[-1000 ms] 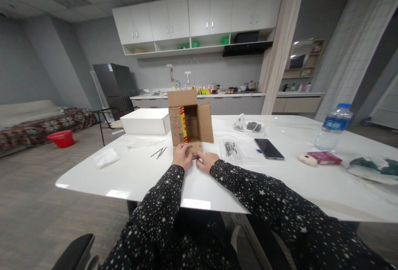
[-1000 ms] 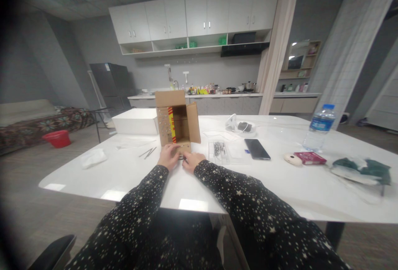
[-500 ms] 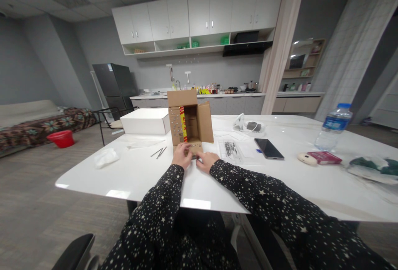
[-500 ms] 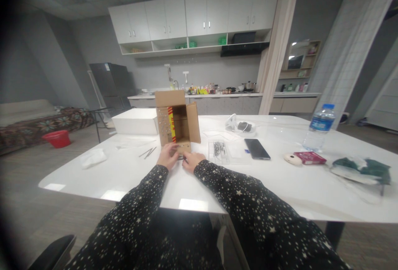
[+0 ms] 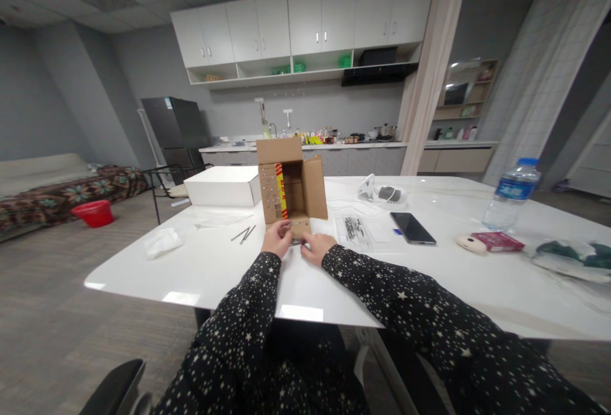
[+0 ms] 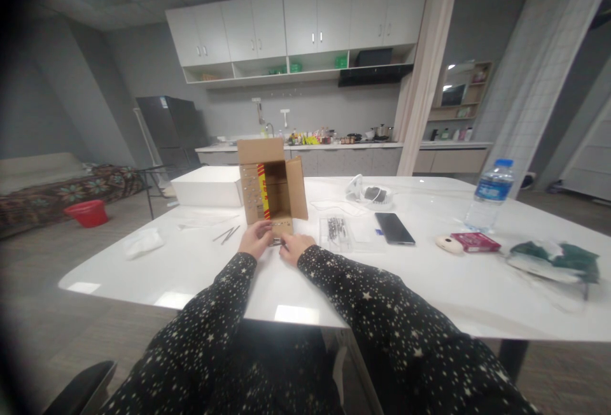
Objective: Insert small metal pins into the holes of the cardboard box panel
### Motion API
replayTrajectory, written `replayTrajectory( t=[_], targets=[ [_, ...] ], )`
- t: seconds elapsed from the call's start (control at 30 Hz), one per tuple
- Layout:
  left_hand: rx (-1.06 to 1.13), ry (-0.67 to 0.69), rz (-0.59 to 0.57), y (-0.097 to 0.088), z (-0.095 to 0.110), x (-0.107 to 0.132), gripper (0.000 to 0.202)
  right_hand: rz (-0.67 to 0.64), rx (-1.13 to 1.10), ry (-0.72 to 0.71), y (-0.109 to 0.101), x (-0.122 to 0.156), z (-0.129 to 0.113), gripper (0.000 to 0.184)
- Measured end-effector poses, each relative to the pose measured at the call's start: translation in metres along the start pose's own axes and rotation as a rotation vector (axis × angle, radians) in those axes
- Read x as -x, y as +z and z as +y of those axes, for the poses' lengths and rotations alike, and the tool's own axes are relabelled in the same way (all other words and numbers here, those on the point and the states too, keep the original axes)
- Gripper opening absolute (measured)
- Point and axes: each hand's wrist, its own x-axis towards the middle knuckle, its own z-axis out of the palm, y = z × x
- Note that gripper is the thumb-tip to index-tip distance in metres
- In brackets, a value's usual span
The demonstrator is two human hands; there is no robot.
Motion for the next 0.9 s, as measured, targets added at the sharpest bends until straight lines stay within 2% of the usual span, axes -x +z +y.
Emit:
replayTrajectory(
  t=[0.23, 0.5, 0.9],
  targets=[
    [0.106, -0.016, 0.024, 0.001, -0.005, -0.003, 0.031, 0.001, -0.008, 0.007, 0.001, -0.001, 0.001, 0.035],
    [0.215, -0.06, 0.079, 0.002, 0.001, -0.005, 0.023, 0.006, 0.015, 0.012, 0.002, -0.001, 0.0, 0.033],
    [0.307, -0.137, 0.08, 0.003, 0.005, -0.01, 0.028, 0.009, -0.001, 0.0, 0.004, -0.001, 0.002, 0.033]
  ],
)
